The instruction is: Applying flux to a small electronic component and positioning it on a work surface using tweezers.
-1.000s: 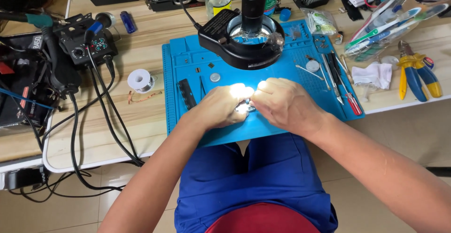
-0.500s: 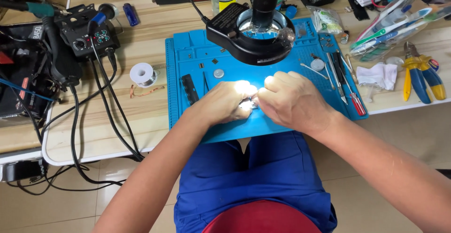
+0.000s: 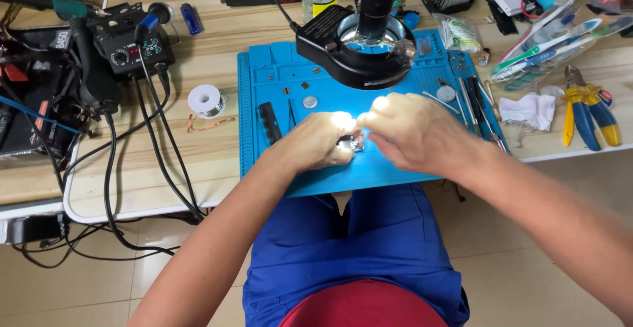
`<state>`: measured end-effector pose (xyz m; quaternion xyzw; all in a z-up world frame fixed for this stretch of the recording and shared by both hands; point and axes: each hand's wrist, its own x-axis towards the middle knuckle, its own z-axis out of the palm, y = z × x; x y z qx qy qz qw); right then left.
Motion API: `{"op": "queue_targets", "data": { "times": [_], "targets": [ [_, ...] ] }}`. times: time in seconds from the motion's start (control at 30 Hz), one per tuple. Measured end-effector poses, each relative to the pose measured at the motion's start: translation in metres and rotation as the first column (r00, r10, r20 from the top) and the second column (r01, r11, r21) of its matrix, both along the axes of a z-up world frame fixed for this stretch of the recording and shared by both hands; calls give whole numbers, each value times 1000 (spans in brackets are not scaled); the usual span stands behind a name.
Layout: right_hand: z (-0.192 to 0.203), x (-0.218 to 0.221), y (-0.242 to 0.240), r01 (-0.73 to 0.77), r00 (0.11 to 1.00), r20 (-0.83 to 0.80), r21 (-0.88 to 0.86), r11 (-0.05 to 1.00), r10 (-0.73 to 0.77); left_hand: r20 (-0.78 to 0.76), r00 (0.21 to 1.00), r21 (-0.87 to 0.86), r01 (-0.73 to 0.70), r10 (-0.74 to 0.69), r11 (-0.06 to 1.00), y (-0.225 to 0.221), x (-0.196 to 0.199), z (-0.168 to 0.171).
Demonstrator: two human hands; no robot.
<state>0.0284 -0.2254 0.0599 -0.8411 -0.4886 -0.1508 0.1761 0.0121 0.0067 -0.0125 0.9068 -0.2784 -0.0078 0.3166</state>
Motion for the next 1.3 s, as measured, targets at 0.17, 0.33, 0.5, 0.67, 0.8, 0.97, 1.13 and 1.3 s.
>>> {"op": "queue_targets", "data": {
  "times": [0.17, 0.33, 0.5, 0.67, 0.8, 0.97, 1.13, 1.3],
  "targets": [
    [1, 9, -11, -210, 860, 393, -311, 927, 327, -16, 1000, -22, -1, 1, 1000, 1, 6, -6],
    [-8, 21, -6, -210, 822, 447, -340, 917, 354, -19, 1000, -33, -11, 11, 999, 0, 0, 4],
    [-23, 24, -1, -170, 791, 494, -387, 906, 360, -34, 999, -29, -31, 30, 999, 1, -3, 4],
    [-45, 24, 11, 22, 951, 298, -347, 938, 88, -47, 998, -36, -37, 36, 999, 4, 0, -5],
    [-39, 19, 19, 182, 957, -193, -188, 965, -218, -13, 1000, -39, -12, 11, 999, -1, 0, -1],
    [10, 4, 30, 328, 796, -440, -263, 907, -415, -19, 1000, -59, -15, 14, 998, 0, -4, 7],
    [-31, 4, -3, -20, 999, -30, 97, 995, 23, -16, 999, -67, -34, 33, 997, -1, -9, 7],
    [-83, -5, -5, 32, 986, -165, 255, 967, 11, -36, 997, -56, -77, 75, 995, 0, -16, 19]
  ]
}}
